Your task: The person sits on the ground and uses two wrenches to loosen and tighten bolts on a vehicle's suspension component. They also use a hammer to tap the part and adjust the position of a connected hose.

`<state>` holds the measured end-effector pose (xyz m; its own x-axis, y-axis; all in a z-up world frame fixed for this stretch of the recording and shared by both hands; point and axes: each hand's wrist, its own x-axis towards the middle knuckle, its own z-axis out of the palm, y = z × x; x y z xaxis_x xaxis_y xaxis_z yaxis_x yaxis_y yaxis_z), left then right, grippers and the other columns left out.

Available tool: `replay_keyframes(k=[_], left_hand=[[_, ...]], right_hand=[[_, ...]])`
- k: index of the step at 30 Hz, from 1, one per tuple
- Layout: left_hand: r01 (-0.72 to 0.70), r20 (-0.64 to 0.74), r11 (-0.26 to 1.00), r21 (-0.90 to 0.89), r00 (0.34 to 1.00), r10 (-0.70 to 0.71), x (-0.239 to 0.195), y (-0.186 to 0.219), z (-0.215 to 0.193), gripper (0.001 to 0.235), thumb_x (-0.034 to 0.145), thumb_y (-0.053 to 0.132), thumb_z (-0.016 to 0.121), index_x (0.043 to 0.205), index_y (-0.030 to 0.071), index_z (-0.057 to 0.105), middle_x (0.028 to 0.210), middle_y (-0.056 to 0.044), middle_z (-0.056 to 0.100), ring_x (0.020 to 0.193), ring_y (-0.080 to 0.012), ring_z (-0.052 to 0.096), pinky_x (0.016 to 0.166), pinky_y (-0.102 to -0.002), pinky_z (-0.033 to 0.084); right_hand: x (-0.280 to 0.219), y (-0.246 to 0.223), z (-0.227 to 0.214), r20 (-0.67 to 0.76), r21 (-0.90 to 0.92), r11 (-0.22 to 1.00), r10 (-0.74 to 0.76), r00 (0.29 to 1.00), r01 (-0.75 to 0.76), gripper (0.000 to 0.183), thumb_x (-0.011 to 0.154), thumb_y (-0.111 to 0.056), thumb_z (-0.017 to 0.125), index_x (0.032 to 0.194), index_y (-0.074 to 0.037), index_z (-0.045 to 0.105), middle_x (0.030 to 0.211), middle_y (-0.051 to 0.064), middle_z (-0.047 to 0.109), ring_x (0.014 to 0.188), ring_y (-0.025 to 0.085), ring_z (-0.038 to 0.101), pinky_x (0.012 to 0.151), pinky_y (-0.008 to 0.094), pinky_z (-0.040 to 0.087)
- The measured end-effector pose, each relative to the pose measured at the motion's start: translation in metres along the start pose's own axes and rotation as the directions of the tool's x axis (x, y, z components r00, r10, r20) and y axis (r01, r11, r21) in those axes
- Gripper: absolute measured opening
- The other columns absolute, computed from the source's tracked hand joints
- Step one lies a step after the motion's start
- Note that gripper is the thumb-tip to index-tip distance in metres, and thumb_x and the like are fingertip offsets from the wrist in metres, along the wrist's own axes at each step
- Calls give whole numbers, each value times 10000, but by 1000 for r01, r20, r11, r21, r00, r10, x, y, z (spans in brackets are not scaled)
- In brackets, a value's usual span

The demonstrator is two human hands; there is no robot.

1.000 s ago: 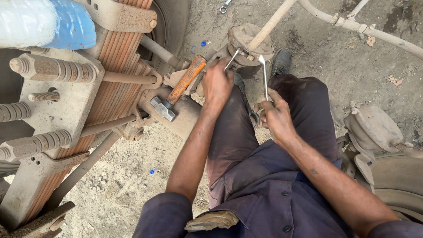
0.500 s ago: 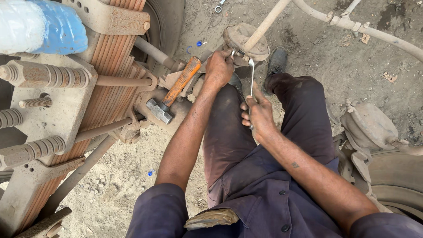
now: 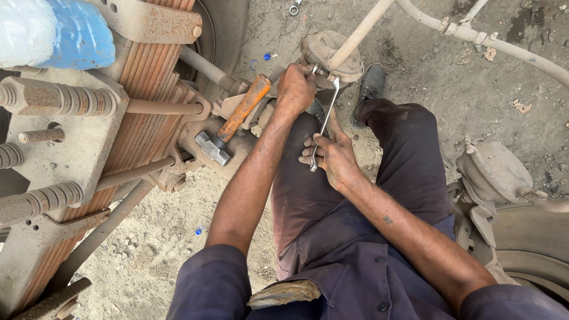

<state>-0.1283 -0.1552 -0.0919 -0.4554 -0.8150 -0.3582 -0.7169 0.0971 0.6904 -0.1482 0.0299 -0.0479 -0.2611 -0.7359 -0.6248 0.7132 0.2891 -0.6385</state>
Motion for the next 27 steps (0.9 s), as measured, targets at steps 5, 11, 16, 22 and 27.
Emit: replay_keyframes(k=[5,11,16,22,27], left_hand=[[27,-16,1000,-1,999,-27,5,-1,-1,220,907,191,685,1059,56,771,973,-192,770,972,-341,751,880,-441,564],[-6,-102,1000,-24,995,4,7,-14,16,215,873,199,719,1025,61,782,1017,-221,748,1034,-397,702,888,-458,545],[-43,-115,990,-137,993,27,9,-21,14,226,866,173,721,1045,42,763,1055,-208,756,1063,-354,717,919,-433,552],[48,-103,990,-136,993,-63,5,-16,14,290,838,155,744,1085,10,701,1093,-216,728,1077,-332,705,937,-415,538],[80,-5,993,-83,997,-80,1,-9,8,225,885,146,691,1070,46,769,1102,-218,756,1078,-329,744,953,-411,566]], right_hand=[[3,-4,2,33,1,1000,5,999,-5,829,1009,-38,488,1660,-253,22,942,122,652,757,210,693,703,413,647],[6,4,0,-31,-69,997,33,999,-35,843,999,-28,496,1653,-245,9,895,125,664,712,235,700,668,399,634],[12,4,-4,-44,-185,982,31,999,-39,796,1005,-45,467,1670,-242,77,825,113,642,647,228,672,609,391,620],[15,1,-1,-65,-155,984,73,995,-83,788,1005,-9,458,1640,-190,28,862,124,660,691,237,704,635,389,644],[24,10,19,-43,-50,999,8,999,-10,844,947,77,450,1610,-164,-13,900,161,689,690,238,706,633,370,646]])
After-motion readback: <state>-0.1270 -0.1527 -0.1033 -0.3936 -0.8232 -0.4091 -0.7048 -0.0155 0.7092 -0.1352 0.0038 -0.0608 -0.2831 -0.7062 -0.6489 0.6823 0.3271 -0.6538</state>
